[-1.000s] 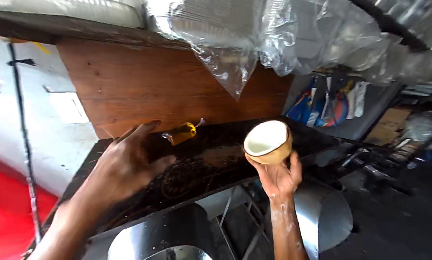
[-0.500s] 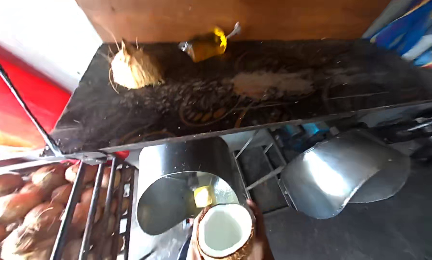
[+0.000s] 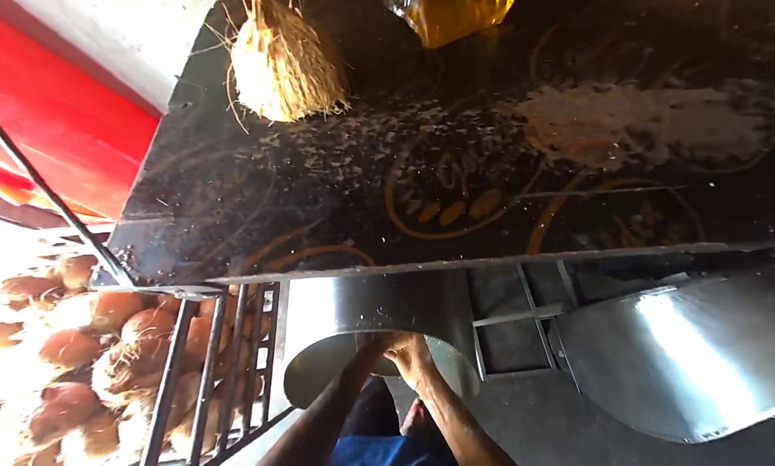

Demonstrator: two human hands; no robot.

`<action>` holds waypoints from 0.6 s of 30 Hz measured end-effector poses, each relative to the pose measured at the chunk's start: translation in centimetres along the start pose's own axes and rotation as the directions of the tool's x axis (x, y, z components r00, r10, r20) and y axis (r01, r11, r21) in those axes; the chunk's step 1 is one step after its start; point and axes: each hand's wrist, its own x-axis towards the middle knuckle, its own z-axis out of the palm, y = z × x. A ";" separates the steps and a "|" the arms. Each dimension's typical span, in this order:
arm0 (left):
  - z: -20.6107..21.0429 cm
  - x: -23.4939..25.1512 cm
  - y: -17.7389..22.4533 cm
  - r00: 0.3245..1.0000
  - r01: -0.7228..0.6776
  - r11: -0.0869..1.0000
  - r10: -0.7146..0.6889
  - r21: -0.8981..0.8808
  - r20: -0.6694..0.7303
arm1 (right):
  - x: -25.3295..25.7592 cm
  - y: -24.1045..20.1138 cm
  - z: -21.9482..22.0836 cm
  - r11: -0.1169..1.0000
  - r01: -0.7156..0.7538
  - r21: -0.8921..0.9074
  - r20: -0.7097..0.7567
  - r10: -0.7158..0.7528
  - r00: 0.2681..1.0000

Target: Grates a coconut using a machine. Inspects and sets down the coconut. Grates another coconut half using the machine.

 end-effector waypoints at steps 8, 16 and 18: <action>3.2 0.4 -3.8 0.999 -0.022 0.983 0.015 -0.184 -0.040 | 0.4 1.0 -2.2 0.995 0.089 -0.049 0.089 -0.085 0.992; 4.0 1.3 -2.9 0.985 0.002 0.922 -0.068 -0.386 -0.158 | 0.0 0.2 -2.1 0.887 0.216 -0.408 0.074 -0.204 0.976; 5.5 2.3 -3.7 0.977 -0.040 0.628 -0.140 -0.778 -0.163 | -1.0 -0.6 -1.5 0.883 0.199 -0.426 0.023 -0.209 0.978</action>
